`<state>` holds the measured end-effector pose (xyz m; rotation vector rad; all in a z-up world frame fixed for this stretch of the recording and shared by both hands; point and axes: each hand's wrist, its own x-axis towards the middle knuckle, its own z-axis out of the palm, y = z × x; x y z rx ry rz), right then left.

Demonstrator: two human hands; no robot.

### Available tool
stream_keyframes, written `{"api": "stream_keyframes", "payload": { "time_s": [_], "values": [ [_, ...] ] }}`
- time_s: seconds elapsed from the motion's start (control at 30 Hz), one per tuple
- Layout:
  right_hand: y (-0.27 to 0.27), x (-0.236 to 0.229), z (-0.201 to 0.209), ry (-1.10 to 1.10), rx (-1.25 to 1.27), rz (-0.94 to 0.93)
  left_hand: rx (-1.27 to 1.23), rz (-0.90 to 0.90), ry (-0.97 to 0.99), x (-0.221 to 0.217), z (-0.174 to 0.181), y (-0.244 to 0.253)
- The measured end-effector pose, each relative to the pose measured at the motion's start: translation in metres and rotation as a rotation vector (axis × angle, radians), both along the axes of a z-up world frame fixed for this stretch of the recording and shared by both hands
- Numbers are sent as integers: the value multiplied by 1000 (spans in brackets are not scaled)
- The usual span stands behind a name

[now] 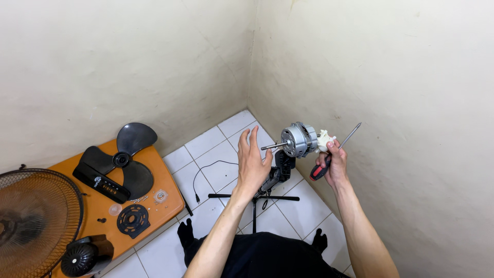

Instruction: The person uses a screwdriver to remove a screw from the fan motor housing, then repeatedly attempts to fit a white plastic gear onto the motor shaft. The person rotates the motor and adjusts the gear multiple times but does not complete the assembly.

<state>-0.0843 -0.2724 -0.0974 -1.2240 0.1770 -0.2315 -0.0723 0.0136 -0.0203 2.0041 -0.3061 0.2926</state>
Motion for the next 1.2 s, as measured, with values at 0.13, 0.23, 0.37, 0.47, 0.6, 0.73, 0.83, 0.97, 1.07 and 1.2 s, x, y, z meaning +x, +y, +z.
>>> {"api": "stream_keyframes", "payload": {
  "time_s": [0.13,0.23,0.37,0.47,0.6,0.73,0.83,0.97,1.07,1.2],
  "values": [
    [-7,-21,-7,-47,50,33,129,84,-197,-16,11,-8],
    [-11,-33,-9,-46,30,84,171,70,-279,-24,15,-15],
    [-6,-43,-7,-16,-4,81,194,-37,-315,-29,18,-31],
    [3,-44,-4,-48,40,20,228,-50,-304,-22,21,-52],
    [11,-43,-1,-67,68,-56,418,40,-193,-4,20,-83],
    [12,-43,0,-83,59,-81,459,64,-124,12,12,-92],
    [10,-41,-3,-98,43,-82,405,66,-249,17,7,-90],
    [13,-41,-9,-114,48,-87,410,-15,-233,20,9,-83],
    [14,-43,-17,-144,52,-109,428,-69,-190,20,14,-82],
    [10,-45,-27,-129,98,-122,372,-147,-164,22,17,-77]
  ]
}}
